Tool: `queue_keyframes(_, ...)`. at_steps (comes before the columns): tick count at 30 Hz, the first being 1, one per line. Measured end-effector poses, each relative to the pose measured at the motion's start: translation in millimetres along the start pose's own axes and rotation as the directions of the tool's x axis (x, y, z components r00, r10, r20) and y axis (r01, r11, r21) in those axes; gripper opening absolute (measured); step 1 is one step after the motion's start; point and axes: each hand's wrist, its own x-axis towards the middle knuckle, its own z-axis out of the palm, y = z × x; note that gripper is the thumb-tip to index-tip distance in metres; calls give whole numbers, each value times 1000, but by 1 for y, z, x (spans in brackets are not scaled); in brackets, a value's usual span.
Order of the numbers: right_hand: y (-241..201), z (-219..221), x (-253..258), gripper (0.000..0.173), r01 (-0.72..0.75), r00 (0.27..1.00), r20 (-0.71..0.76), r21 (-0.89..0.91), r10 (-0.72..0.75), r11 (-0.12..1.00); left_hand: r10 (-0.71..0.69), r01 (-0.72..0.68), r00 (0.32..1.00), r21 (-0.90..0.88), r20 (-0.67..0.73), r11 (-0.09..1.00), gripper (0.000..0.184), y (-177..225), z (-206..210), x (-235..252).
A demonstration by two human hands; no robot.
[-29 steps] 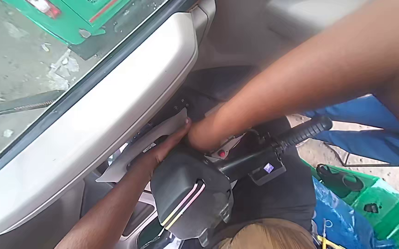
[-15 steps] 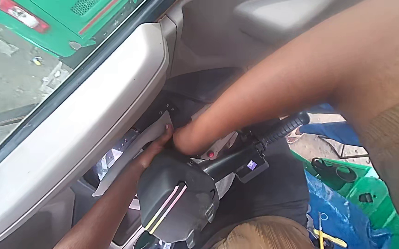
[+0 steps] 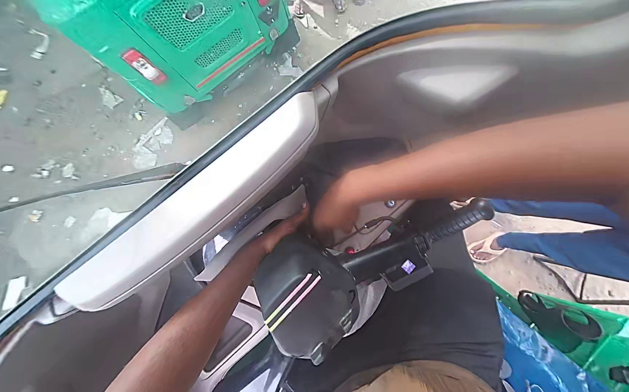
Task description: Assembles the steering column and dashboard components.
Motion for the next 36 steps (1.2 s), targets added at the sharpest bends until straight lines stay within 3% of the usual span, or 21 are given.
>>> queue_keyframes(2,14,-18,-34,30,215,971,-74,-133,-226,968,6,-6,1000,-7,-2,1000,53,0,-2,-1)
queue_keyframes(3,21,-22,-44,28,225,951,-185,-136,-248,965,-27,27,999,6,-21,1000,52,7,0,-6)
queue_keyframes(4,26,-19,-48,24,185,914,-347,-111,-213,976,-61,61,997,7,-44,998,51,13,5,-11)
queue_keyframes(6,27,-4,-37,37,152,772,-631,62,-79,986,-70,69,995,-11,-76,998,45,24,13,-18)
queue_keyframes(8,18,7,-12,60,230,702,-711,194,-24,954,-15,27,989,81,-145,996,39,26,13,-25)
queue_keyframes(10,8,7,13,70,222,720,-694,213,-12,952,-6,69,960,215,-280,974,37,21,8,-30)
queue_keyframes(12,6,4,22,63,214,729,-684,220,-6,952,-35,116,943,227,-331,967,36,20,8,-34)
queue_keyframes(16,21,3,24,36,313,732,-680,266,-53,912,-41,93,951,157,-306,983,39,26,13,-39)
queue_keyframes(18,28,6,26,20,387,690,-722,313,-48,867,-36,74,951,114,-309,991,40,27,11,-40)
queue_keyframes(20,31,3,17,17,419,702,-712,412,-2,809,-28,26,971,-10,-238,1000,50,36,14,-59)
queue_keyframes(22,35,1,9,21,441,753,-657,541,33,717,12,-13,998,-25,-67,1000,67,51,15,-100)
queue_keyframes(24,44,-5,0,21,438,793,-609,592,19,676,95,-89,989,58,-115,994,73,63,20,-145)
queue_keyframes(26,50,-8,-7,20,435,815,-579,617,4,656,190,-109,896,214,-402,971,58,56,31,-184)
queue_keyframes(28,53,-9,-9,19,438,824,-567,640,3,631,307,-4,654,402,-691,916,49,29,36,-199)
queue_keyframes(29,55,-9,-7,20,430,837,-547,651,-6,626,350,99,543,472,-764,876,48,11,32,-198)
queue_keyframes(30,58,-9,-4,20,413,854,-520,658,-18,630,363,198,490,507,-792,839,49,-6,27,-194)
queue_keyframes(33,66,-3,6,21,377,884,-467,685,-22,624,324,222,529,496,-784,840,47,-42,19,-162)
queue_keyframes(36,68,1,7,22,340,903,-429,706,-7,622,348,205,587,550,-731,810,35,-46,23,-146)
